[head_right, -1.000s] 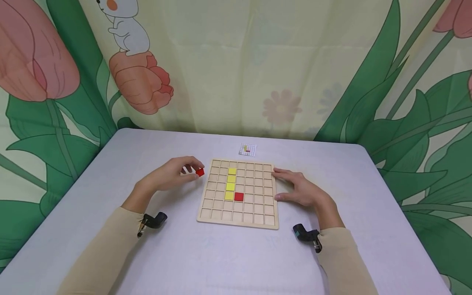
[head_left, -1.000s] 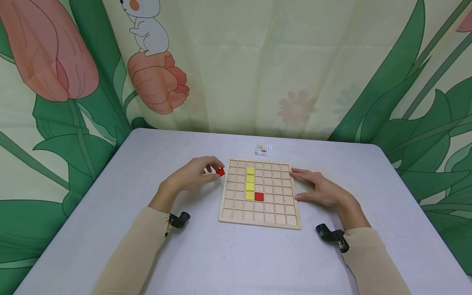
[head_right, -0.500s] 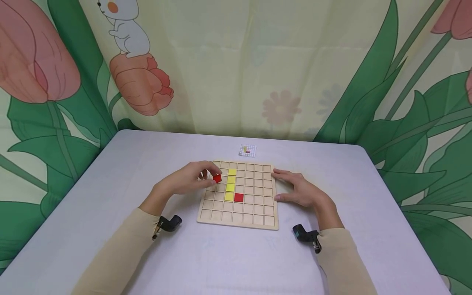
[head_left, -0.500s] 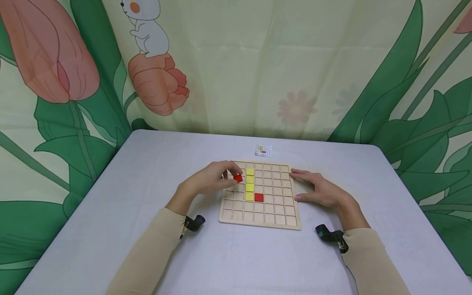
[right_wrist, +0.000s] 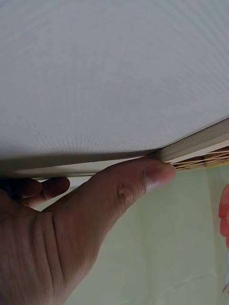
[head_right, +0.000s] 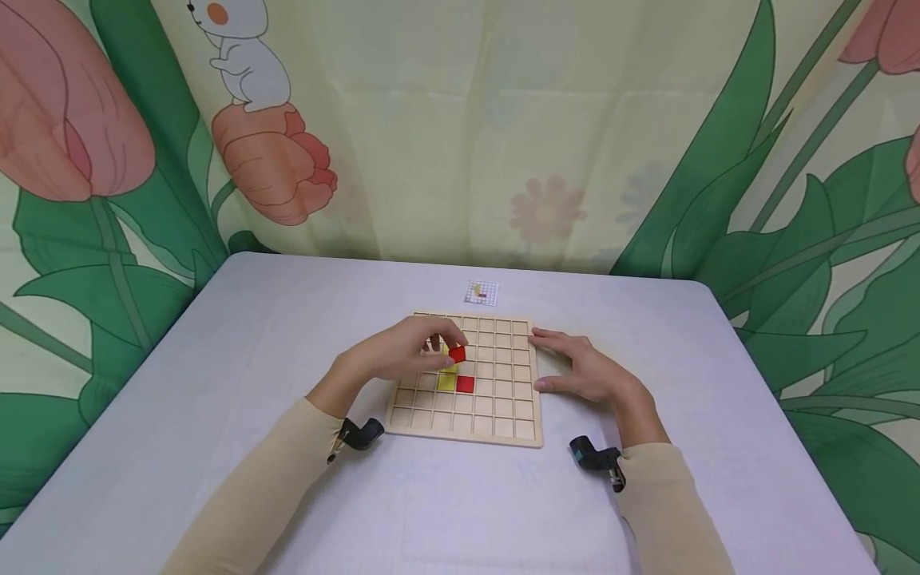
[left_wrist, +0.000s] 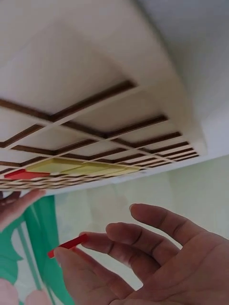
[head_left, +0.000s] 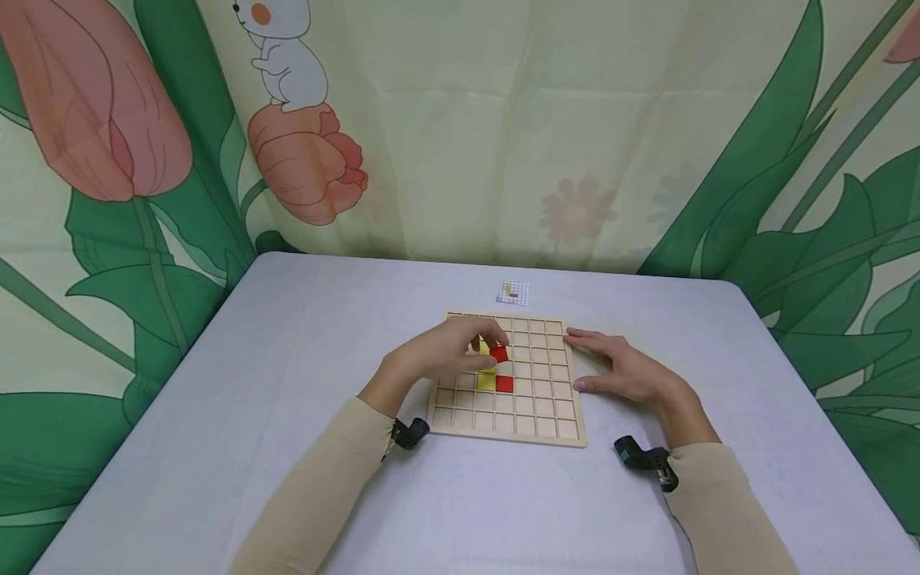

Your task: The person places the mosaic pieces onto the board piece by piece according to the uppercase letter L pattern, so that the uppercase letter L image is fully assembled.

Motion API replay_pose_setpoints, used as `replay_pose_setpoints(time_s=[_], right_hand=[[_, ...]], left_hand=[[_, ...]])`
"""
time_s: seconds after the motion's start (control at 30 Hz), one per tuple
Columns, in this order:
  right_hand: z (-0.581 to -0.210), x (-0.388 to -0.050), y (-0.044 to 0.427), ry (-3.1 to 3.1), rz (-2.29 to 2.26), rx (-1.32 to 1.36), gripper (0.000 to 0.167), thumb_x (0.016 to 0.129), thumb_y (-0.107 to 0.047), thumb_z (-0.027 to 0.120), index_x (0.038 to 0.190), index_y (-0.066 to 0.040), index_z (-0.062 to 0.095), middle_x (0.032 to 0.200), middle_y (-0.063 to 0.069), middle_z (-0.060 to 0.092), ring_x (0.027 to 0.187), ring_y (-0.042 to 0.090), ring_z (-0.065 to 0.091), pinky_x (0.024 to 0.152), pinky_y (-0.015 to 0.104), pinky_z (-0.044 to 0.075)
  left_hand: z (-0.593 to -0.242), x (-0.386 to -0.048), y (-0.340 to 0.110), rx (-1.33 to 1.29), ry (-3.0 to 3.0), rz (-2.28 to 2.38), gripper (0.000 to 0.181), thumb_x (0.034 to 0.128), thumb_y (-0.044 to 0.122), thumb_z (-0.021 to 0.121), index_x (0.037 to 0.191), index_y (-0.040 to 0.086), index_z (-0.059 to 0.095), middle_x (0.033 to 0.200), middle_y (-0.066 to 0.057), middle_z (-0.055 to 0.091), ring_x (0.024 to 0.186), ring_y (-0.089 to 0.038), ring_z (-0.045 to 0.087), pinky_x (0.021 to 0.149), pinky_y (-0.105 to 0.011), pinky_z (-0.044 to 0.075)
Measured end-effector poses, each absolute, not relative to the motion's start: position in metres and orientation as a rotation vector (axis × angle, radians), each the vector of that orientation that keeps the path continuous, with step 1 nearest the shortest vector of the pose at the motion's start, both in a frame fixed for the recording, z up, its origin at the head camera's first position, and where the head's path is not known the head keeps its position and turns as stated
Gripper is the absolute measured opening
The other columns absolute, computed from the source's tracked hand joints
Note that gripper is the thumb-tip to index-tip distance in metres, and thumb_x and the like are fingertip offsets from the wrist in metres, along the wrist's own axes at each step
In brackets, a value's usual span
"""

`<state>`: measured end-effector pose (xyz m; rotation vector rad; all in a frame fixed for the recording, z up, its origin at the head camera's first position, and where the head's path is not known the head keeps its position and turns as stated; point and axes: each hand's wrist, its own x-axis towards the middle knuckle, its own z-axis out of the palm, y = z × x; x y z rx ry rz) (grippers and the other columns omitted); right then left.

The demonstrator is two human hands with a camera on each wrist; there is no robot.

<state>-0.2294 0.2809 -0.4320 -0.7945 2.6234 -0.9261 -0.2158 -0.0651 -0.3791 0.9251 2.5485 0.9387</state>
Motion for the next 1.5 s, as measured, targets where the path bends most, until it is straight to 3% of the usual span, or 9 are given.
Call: replay_pose_setpoints(time_s=[0.4, 0.57, 0.93, 1.5], right_hand=[[-0.434, -0.227, 0.277, 2.611, -0.942, -0.788, 0.082, 0.086, -0.037, 0.083, 0.155, -0.012, 0.047, 0.166, 0.012, 0.033, 0.155, 0.043, 0.020, 0.120, 0.068, 0.016], [-0.435, -0.228, 0.275, 2.601, -0.954, -0.784, 0.082, 0.086, -0.038, 0.083, 0.155, -0.012, 0.046, 0.166, 0.012, 0.033, 0.155, 0.043, 0.019, 0.120, 0.068, 0.015], [-0.443, -0.226, 0.272, 2.595, -0.948, -0.754, 0.084, 0.085, -0.040, 0.084, 0.155, -0.014, 0.046, 0.167, 0.010, 0.032, 0.155, 0.041, 0.020, 0.120, 0.068, 0.015], [-0.440, -0.214, 0.279, 2.633, -0.937, -0.781, 0.084, 0.084, -0.039, 0.085, 0.154, -0.012, 0.047, 0.166, 0.009, 0.034, 0.154, 0.041, 0.023, 0.120, 0.066, 0.019]], left_hand=[[-0.381, -0.213, -0.050, 0.963, 2.528, 0.895, 0.030, 0.0983, 0.017, 0.070, 0.128, 0.014, 0.067, 0.118, 0.008, 0.066, 0.110, -0.017, 0.061, 0.096, -0.030, 0.052], [-0.386, -0.214, -0.042, 0.962, 2.529, 0.836, 0.029, 0.0985, 0.019, 0.071, 0.127, 0.019, 0.067, 0.113, 0.011, 0.066, 0.104, -0.011, 0.059, 0.093, -0.025, 0.051], [-0.399, -0.206, -0.029, 0.978, 2.484, 0.763, 0.029, 0.0967, 0.015, 0.071, 0.125, 0.020, 0.067, 0.112, 0.008, 0.067, 0.091, -0.010, 0.060, 0.084, -0.022, 0.050], [-0.404, -0.197, -0.016, 1.005, 2.540, 0.625, 0.030, 0.0945, 0.021, 0.076, 0.123, 0.024, 0.067, 0.106, 0.010, 0.064, 0.094, -0.007, 0.058, 0.087, -0.021, 0.049]])
